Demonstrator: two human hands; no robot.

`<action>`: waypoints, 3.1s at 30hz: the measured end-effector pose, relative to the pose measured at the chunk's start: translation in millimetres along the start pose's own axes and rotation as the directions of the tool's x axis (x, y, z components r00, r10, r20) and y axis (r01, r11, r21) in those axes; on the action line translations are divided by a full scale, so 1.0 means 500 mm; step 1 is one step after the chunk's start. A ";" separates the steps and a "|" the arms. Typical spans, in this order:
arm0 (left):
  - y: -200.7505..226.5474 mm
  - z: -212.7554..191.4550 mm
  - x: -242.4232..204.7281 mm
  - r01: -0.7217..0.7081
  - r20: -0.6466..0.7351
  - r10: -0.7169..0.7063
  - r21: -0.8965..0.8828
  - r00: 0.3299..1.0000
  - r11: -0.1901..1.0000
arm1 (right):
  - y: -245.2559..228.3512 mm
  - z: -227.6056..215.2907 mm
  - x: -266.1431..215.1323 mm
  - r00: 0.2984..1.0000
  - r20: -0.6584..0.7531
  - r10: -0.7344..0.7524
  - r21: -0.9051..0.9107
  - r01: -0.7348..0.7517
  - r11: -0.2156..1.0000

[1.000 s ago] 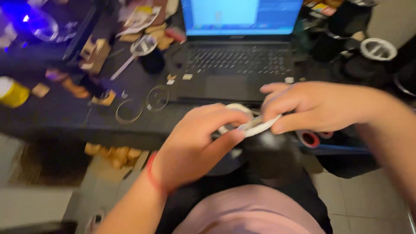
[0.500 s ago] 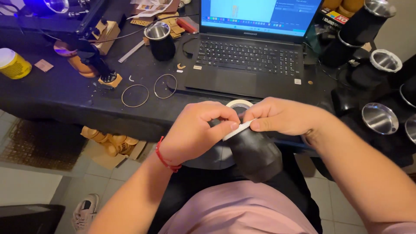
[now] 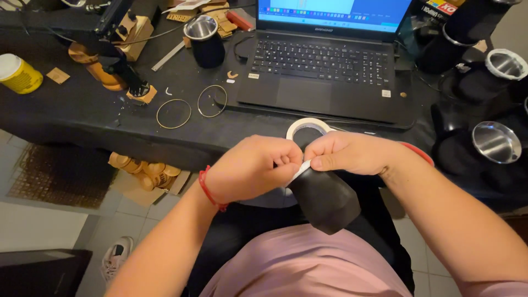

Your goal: The person applies white tape to the rims of several black cups. They peel tape from a roll, wrap it around the cup edges, and use scissors to cut the tape. The person handles multiple cups and pieces of tape throughout the process.

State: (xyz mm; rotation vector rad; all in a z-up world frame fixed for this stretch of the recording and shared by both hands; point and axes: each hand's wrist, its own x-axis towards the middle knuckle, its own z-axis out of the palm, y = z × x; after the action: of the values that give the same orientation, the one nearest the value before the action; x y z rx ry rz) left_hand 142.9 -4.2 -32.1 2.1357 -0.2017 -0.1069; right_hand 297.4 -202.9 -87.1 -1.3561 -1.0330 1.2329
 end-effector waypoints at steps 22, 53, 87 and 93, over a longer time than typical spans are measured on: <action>-0.103 0.100 -0.081 -0.745 -0.693 0.276 -0.600 0.666 0.292 | 0.072 0.143 -0.020 0.685 -0.722 -0.097 0.639 0.715 0.284; -0.335 -0.255 -0.150 0.664 -0.541 -0.642 -0.193 0.543 0.723 | 0.180 0.147 -0.107 0.652 -0.742 0.160 0.670 0.731 0.127; -0.087 0.074 -0.033 -0.586 -0.442 0.460 -0.204 0.770 0.784 | 0.044 0.097 -0.036 0.872 -0.230 -0.432 0.176 0.474 0.863; -0.108 0.102 -0.005 -0.710 -0.528 0.481 -0.447 0.700 0.544 | 0.040 0.154 -0.028 0.870 -0.149 -0.470 0.563 0.466 0.683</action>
State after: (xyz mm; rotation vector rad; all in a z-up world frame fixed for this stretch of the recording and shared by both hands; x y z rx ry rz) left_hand 137.9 -17.0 -105.1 1.2667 -0.6079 0.5555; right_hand 218.7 -210.0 -103.9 -0.5474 -0.8295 1.0316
